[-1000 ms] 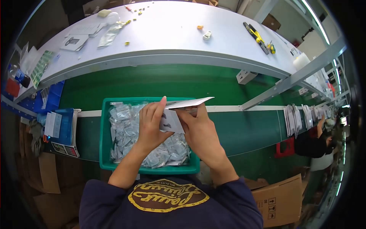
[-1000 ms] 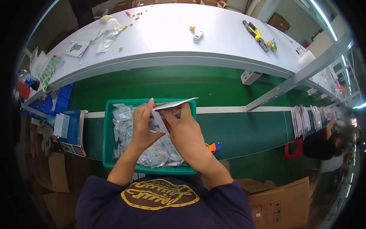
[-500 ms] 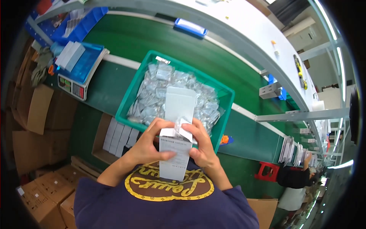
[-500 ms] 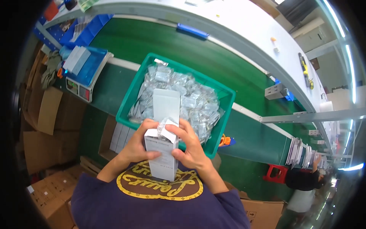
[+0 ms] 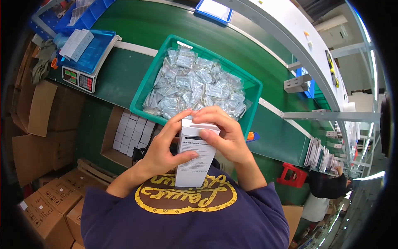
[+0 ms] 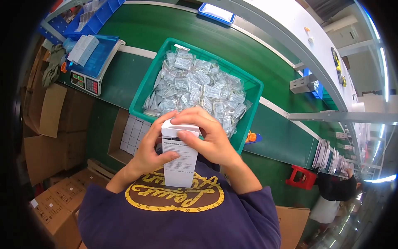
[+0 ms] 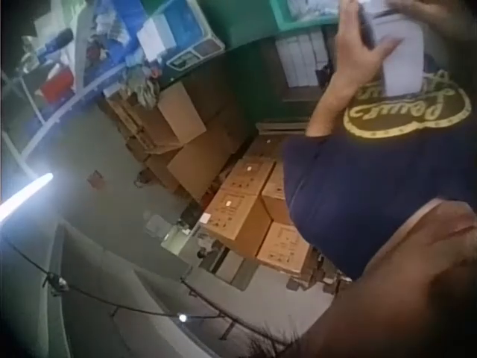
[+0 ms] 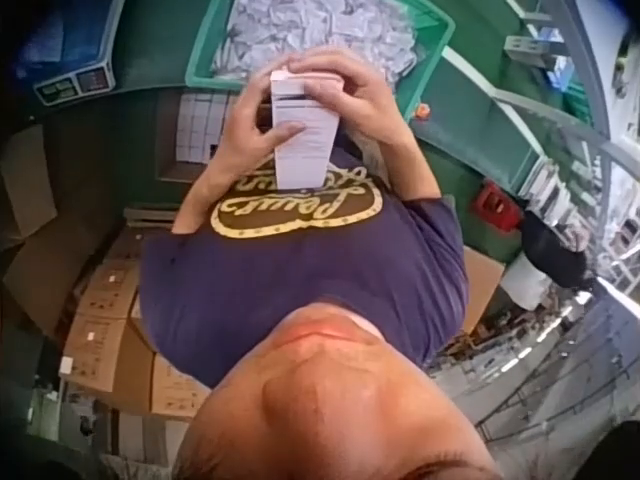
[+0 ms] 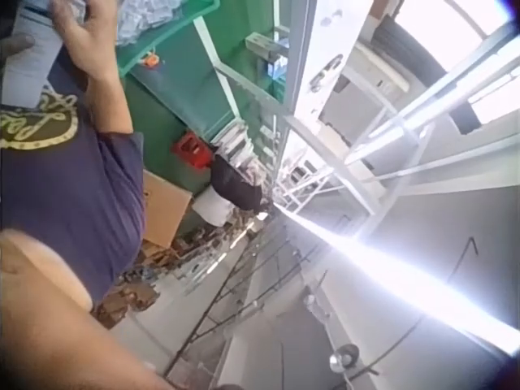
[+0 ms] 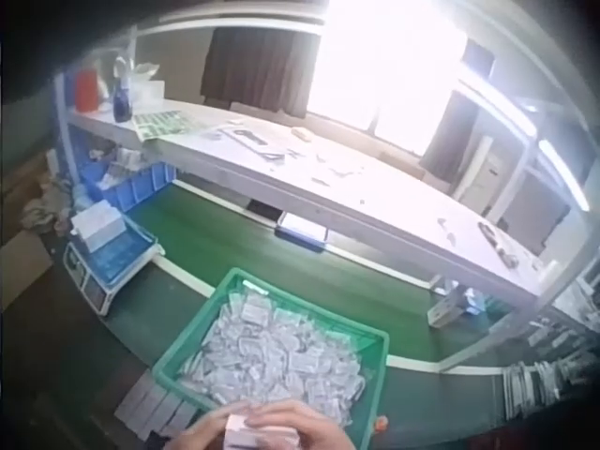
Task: Packaging individual white product boxes with items and then placing them into larger cardboard shipping cartons in a factory.
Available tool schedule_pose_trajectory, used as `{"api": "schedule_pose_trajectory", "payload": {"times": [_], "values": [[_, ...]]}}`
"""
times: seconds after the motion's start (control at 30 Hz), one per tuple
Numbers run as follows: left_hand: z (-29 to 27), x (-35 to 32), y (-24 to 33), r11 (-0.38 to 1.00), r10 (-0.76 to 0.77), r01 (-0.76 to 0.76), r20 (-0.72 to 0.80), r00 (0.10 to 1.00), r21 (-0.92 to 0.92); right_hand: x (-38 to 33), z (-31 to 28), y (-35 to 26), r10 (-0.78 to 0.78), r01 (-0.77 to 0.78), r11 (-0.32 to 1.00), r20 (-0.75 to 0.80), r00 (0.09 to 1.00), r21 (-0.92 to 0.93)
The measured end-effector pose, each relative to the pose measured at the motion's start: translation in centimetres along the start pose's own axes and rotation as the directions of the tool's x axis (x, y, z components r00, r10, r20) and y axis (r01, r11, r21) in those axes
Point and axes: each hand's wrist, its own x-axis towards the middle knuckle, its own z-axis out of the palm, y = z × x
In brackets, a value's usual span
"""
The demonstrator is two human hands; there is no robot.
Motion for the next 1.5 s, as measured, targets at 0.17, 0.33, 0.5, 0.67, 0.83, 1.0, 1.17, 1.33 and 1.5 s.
{"api": "schedule_pose_trajectory", "payload": {"times": [0.17,0.33,0.5,0.67,0.83,1.0,1.17,1.33,1.5], "values": [[0.1,-1.6,-1.7,0.966,0.027,-0.062,-0.143,0.989,-0.250,-0.3,0.2,1.3,-0.070,0.096,0.984,0.171,0.983,-0.151],[-3.0,-2.6,-2.6,0.971,0.079,-0.098,0.095,0.992,0.219,0.7,0.9,2.0,-0.038,0.104,0.973,0.298,0.954,-0.208],[-2.5,-5.2,-2.9,0.900,-0.025,0.139,-0.271,0.962,0.413,1.7,4.9,6.0,-0.102,0.088,0.991,-0.150,0.983,-0.099],[-11.1,-0.9,-2.7,0.642,0.104,0.379,-0.565,0.818,0.667,14.6,12.2,7.2,-0.293,0.233,0.925,-0.173,0.940,-0.299],[-31.1,7.8,-6.8,0.453,0.265,0.440,-0.588,0.764,0.776,14.4,6.0,4.5,-0.222,0.136,0.949,-0.296,0.929,-0.284],[-52.9,9.5,-16.9,-0.164,0.468,0.481,-0.361,0.807,0.861,3.4,-4.4,11.9,-0.010,-0.131,0.935,-0.394,0.919,-0.328],[-52.6,13.5,-20.6,-0.412,0.549,0.615,-0.355,0.757,0.673,-9.7,-15.9,16.1,0.091,-0.510,0.846,-0.903,0.420,-0.152],[-32.8,16.8,-23.1,0.161,0.512,0.353,-0.384,0.768,0.922,-18.5,-26.3,17.8,0.060,-0.587,0.806,-0.977,0.205,-0.074],[-15.8,16.1,-16.2,0.692,0.308,0.218,-0.555,0.773,0.688,-13.2,-40.2,19.6,0.058,-0.631,0.722,-0.883,0.466,-0.285]]}}
